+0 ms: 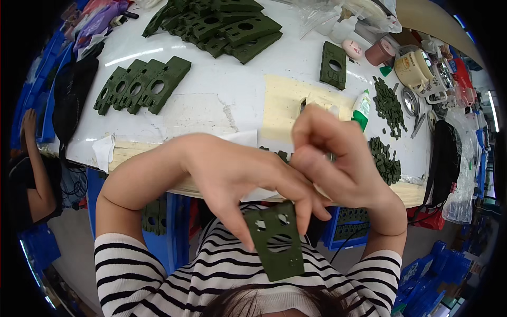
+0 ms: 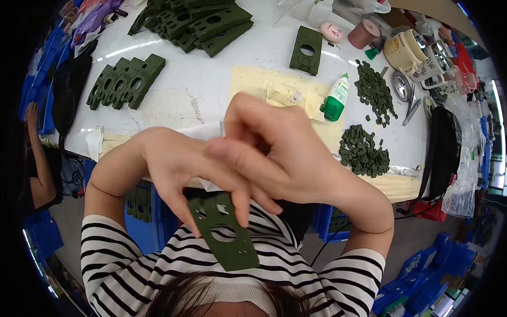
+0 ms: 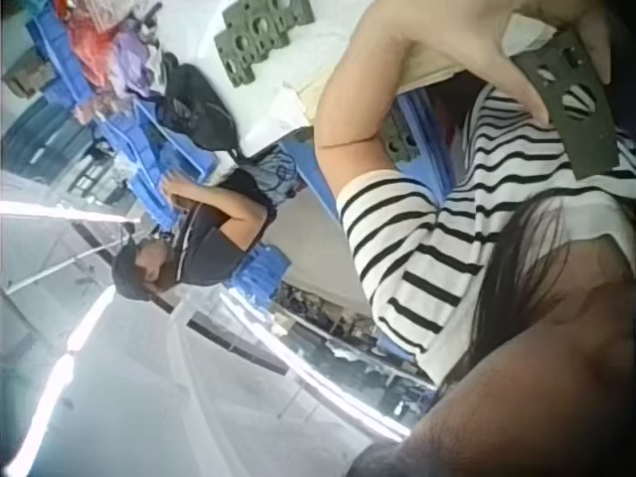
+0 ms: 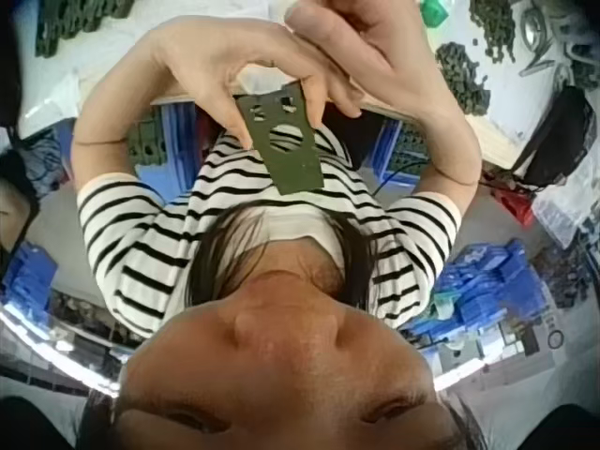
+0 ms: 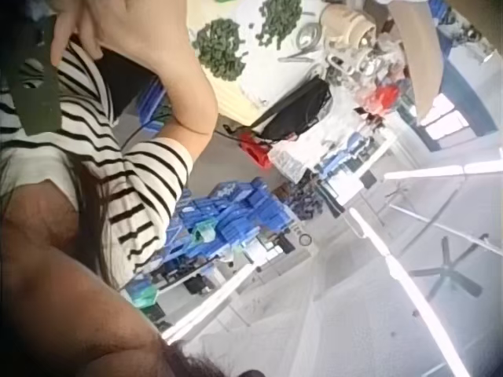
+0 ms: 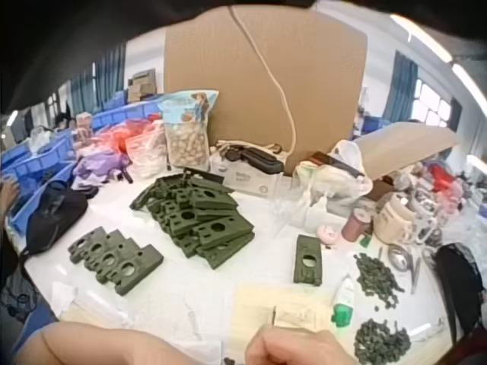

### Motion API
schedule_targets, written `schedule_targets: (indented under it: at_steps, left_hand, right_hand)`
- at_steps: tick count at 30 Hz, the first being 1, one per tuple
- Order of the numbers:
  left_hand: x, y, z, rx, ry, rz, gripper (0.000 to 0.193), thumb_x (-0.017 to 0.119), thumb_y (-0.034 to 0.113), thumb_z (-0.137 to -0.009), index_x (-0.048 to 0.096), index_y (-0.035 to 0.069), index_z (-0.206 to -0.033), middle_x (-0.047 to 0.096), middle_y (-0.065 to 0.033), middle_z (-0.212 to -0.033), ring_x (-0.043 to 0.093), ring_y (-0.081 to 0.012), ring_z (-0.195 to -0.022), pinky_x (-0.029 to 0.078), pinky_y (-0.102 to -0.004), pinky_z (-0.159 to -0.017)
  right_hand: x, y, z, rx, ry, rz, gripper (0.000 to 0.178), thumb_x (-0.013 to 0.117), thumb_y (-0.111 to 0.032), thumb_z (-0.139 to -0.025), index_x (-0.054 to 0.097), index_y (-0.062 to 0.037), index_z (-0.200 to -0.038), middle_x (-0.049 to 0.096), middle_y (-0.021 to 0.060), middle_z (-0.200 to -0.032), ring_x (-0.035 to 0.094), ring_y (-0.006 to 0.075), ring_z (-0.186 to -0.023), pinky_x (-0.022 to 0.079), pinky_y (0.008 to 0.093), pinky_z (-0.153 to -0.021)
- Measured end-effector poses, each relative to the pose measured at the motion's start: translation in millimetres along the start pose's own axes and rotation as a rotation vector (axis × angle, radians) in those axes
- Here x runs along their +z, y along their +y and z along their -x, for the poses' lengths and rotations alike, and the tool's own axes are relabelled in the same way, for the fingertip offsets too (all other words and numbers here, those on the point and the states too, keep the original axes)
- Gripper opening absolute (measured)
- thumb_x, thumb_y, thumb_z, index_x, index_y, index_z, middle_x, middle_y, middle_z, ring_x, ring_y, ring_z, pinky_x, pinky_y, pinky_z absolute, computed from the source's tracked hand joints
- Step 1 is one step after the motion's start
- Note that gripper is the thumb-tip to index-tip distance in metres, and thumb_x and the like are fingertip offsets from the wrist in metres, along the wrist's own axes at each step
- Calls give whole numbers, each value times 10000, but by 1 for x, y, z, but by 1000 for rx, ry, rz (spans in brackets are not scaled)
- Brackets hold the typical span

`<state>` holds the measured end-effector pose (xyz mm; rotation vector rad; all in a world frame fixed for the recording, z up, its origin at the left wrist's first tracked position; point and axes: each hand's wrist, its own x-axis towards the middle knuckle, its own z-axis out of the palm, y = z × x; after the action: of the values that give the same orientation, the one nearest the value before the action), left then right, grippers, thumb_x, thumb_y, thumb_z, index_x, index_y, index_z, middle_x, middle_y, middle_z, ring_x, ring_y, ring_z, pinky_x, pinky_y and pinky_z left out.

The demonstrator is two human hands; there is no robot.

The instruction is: Assembling small plastic components onto toy tank chassis at a workbench.

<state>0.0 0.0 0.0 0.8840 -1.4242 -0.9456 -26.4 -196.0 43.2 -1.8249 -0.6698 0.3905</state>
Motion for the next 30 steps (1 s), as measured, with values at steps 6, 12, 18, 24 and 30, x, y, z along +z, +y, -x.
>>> schedule_targets:
  at_steps: [6, 12, 18, 24, 30]
  left_hand:
    - [-43, 41, 34, 211, 237, 154, 614, 877, -16, -614, 541, -86, -1124, 603, -290, -1166, 612, -405, -1104, 526, -428, -956]
    - [-56, 44, 63, 68, 1033, -344, 905, 875, 348, -652, 409, -25, -1332, 544, -181, -1291, 562, -249, -1191, 455, -378, -1027]
    - [-45, 41, 33, -26, 1339, -451, 698, 803, 186, -734, 472, -9, -1317, 591, -116, -1194, 587, -173, -1103, 481, -315, -968]
    - [-40, 34, 23, -46, 1302, -447, 617, 775, 76, -761, 488, 6, -1303, 614, -76, -1153, 574, -133, -1060, 464, -259, -926]
    - [-38, 29, 21, -46, 1295, -378, 626, 802, 64, -737, 477, 19, -1270, 599, -80, -1182, 558, -153, -1087, 459, -283, -935]
  right_hand:
    - [-12, 10, -2, -315, 143, 726, 125, 669, -89, -832, 570, -18, -804, 535, 57, -664, 561, 215, -565, 448, 332, -486]
    - [9, 28, 3, -295, 5, 1230, 101, 611, -59, -651, 559, -13, -725, 488, 72, -715, 573, 183, -632, 482, 312, -474]
    - [24, 45, 2, -310, 25, 1441, 78, 613, -83, -642, 572, -19, -660, 461, 49, -690, 521, 138, -599, 419, 247, -437]
    - [29, 48, 1, -336, 97, 1501, 75, 597, -85, -660, 559, -24, -683, 455, 48, -684, 525, 141, -604, 427, 246, -451]
    - [20, 19, 0, -301, 61, 1058, 135, 616, 36, -743, 610, 24, -878, 567, 85, -794, 594, 207, -618, 498, 286, -539]
